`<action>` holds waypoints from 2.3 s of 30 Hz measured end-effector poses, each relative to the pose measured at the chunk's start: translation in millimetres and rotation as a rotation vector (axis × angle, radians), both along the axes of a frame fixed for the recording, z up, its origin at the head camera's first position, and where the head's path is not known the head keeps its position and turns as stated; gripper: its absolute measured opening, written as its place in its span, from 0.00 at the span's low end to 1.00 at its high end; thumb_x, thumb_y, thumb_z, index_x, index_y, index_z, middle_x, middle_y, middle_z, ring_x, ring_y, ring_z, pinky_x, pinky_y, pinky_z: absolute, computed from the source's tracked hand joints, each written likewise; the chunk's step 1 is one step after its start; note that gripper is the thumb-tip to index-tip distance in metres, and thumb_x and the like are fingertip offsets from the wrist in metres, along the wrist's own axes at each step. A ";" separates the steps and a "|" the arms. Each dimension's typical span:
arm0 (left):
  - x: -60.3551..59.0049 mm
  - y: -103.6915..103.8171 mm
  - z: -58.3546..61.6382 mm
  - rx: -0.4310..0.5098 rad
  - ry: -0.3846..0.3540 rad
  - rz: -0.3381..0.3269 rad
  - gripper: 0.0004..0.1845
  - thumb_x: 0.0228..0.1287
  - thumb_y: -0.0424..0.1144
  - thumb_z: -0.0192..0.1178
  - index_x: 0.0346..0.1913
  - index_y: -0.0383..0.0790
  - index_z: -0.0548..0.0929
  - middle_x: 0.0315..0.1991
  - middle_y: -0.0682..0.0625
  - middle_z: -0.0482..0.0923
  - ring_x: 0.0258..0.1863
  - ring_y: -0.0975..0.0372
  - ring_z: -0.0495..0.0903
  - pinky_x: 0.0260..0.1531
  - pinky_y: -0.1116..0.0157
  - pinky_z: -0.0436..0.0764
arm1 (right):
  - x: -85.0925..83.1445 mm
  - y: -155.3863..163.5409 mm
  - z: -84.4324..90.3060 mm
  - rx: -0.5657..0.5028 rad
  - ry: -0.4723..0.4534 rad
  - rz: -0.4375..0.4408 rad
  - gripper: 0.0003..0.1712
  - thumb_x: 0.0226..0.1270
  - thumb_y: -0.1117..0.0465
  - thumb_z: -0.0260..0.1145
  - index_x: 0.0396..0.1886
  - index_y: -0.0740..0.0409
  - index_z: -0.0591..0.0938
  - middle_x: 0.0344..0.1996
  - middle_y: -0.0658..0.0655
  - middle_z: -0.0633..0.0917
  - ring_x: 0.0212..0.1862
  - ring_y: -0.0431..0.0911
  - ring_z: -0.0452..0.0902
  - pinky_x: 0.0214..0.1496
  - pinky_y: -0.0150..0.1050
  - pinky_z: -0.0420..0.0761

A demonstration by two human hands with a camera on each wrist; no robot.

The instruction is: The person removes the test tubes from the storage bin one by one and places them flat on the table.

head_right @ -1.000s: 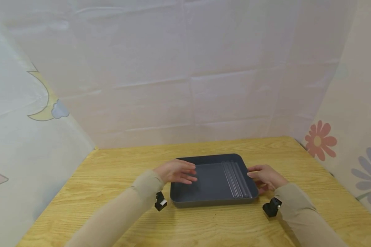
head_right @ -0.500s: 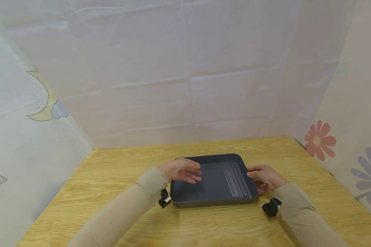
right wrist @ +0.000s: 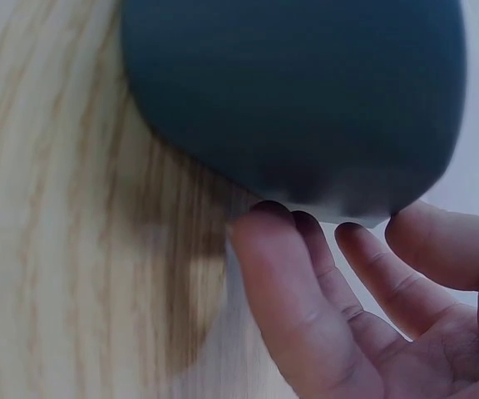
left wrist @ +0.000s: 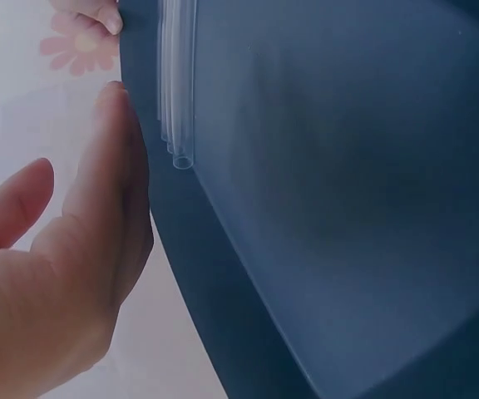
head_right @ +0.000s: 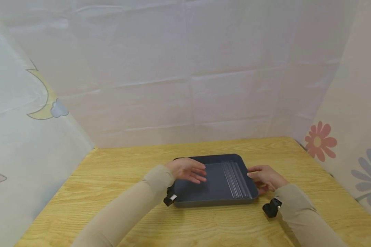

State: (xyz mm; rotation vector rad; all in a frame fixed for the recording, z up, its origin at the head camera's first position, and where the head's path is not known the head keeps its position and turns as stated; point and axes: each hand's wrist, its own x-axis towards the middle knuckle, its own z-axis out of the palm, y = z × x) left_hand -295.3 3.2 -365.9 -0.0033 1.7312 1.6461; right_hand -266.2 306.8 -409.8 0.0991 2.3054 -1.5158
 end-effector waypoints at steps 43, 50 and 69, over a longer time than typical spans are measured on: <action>-10.4 53.3 -7.5 -0.058 -0.105 -0.067 0.22 0.74 0.30 0.52 0.67 0.28 0.69 0.60 0.33 0.73 0.60 0.42 0.73 0.59 0.51 0.74 | 9.3 -3.2 2.7 -0.024 -0.011 -0.006 0.30 0.75 0.62 0.56 0.67 0.77 0.61 0.36 0.56 0.85 0.37 0.50 0.83 0.34 0.49 0.84; -8.6 57.0 -11.2 -0.079 -0.105 -0.069 0.25 0.73 0.29 0.52 0.70 0.27 0.64 0.61 0.33 0.72 0.60 0.42 0.73 0.60 0.50 0.73 | 8.9 -6.2 1.2 -0.013 -0.006 -0.004 0.30 0.75 0.61 0.56 0.67 0.77 0.61 0.36 0.56 0.85 0.36 0.50 0.83 0.34 0.48 0.84; -11.5 65.6 -29.6 -0.090 -0.058 0.030 0.22 0.70 0.25 0.55 0.65 0.25 0.69 0.58 0.32 0.74 0.58 0.43 0.75 0.57 0.51 0.76 | 10.5 -10.6 -1.8 -0.008 -0.001 -0.013 0.28 0.76 0.62 0.55 0.66 0.77 0.63 0.36 0.57 0.85 0.36 0.50 0.83 0.31 0.47 0.84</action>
